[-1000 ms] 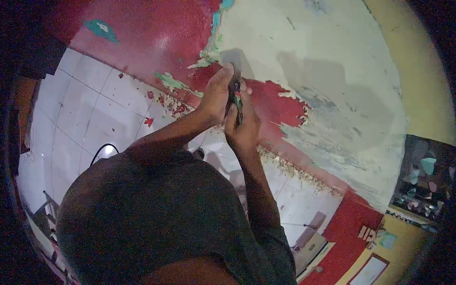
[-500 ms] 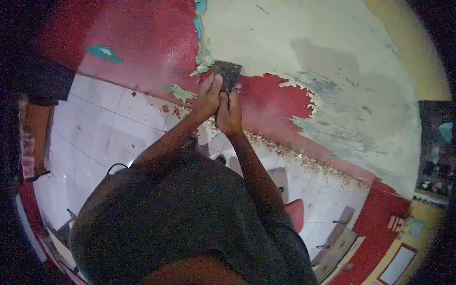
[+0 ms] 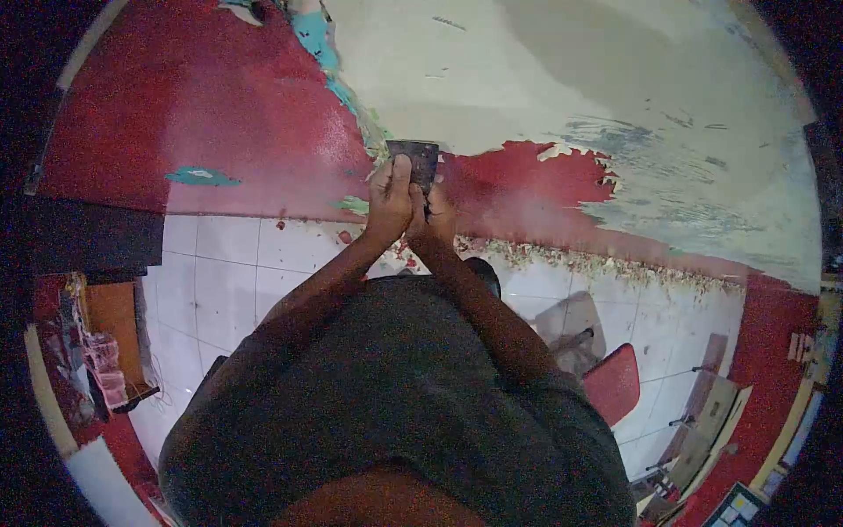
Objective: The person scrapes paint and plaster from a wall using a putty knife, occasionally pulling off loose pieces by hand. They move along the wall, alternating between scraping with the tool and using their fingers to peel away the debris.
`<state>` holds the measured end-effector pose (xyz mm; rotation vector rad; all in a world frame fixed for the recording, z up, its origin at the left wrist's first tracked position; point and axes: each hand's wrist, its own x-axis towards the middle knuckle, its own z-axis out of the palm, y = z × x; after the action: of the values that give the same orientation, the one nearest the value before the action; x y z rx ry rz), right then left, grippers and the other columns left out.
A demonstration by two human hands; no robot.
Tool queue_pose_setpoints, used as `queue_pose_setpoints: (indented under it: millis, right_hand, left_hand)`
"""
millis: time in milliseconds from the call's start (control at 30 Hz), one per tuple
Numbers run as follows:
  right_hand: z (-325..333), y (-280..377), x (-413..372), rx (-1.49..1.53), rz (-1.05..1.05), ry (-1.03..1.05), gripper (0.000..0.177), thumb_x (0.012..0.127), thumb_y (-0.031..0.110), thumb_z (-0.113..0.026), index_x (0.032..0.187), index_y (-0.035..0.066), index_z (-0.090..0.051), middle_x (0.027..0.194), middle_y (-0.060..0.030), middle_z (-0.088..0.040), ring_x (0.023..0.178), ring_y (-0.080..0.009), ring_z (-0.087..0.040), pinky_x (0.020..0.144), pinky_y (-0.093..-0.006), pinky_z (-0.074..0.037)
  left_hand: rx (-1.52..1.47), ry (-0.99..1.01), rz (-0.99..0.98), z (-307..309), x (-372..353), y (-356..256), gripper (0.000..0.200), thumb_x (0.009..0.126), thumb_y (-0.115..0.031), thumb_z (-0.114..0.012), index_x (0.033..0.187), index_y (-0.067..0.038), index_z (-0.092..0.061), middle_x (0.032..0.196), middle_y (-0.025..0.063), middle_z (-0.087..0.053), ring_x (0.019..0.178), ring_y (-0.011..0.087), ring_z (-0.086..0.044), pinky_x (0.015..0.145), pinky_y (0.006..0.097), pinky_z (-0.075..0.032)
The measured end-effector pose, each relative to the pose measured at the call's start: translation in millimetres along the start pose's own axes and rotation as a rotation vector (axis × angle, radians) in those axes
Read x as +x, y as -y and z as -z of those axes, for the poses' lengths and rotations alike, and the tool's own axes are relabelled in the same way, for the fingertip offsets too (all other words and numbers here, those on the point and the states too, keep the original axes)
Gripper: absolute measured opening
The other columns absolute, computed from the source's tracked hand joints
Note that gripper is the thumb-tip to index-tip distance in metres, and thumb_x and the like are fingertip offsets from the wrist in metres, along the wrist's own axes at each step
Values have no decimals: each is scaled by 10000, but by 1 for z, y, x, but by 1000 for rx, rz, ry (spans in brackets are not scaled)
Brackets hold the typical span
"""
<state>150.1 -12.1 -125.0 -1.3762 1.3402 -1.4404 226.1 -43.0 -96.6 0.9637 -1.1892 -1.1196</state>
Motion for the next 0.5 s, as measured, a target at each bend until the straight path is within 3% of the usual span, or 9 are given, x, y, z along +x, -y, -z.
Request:
queue_pose_setpoints:
  millis: [67,133,200,267,367,500]
  right_hand:
    - [2,-6,-1,-82,-96,31,230,938,208,-477,1033,22,-575,861,-115,-627,801,-164,-580,733,-334,-462]
    - [2,-14,-4,-51,-86,21,247,936,237,-482,1002,21,-582,826,-126,-618,766,-178,-580,714,-349,-461]
    - [9,-16,-7,-76,-122,50,266,934,259,-482,977,17,-583,796,-137,-605,736,-196,-577,696,-362,-459]
    - [10,-6,10,-123,-162,87,285,932,275,-477,959,11,-580,769,-146,-590,711,-217,-572,677,-374,-454]
    - [9,-41,15,23,-203,159,302,932,281,-464,922,0,-573,742,-154,-583,695,-244,-571,656,-380,-448]
    - [15,14,15,-72,-132,143,289,923,263,-473,892,-10,-564,723,-158,-592,672,-247,-576,627,-382,-448]
  left_hand:
    - [113,-6,2,3,4,-2,357,967,-279,-415,795,-10,-574,619,12,-542,564,81,-483,516,275,-390]
    - [319,-127,-247,-5,2,-10,358,965,-271,-424,756,-11,-554,599,1,-522,552,74,-466,500,269,-376]
    - [301,-158,-219,-10,-1,-10,367,964,-262,-428,718,-12,-535,586,-7,-506,542,72,-453,485,267,-365]
    - [70,-81,33,-5,7,-3,381,963,-255,-428,680,-15,-517,578,-11,-493,533,75,-445,473,269,-358]
    - [80,-130,27,-6,5,4,398,961,-255,-434,652,-12,-499,563,-10,-470,518,78,-419,461,283,-340]
    - [239,-202,-59,-8,5,-1,393,957,-250,-437,651,-7,-484,542,13,-431,518,81,-394,460,299,-327]
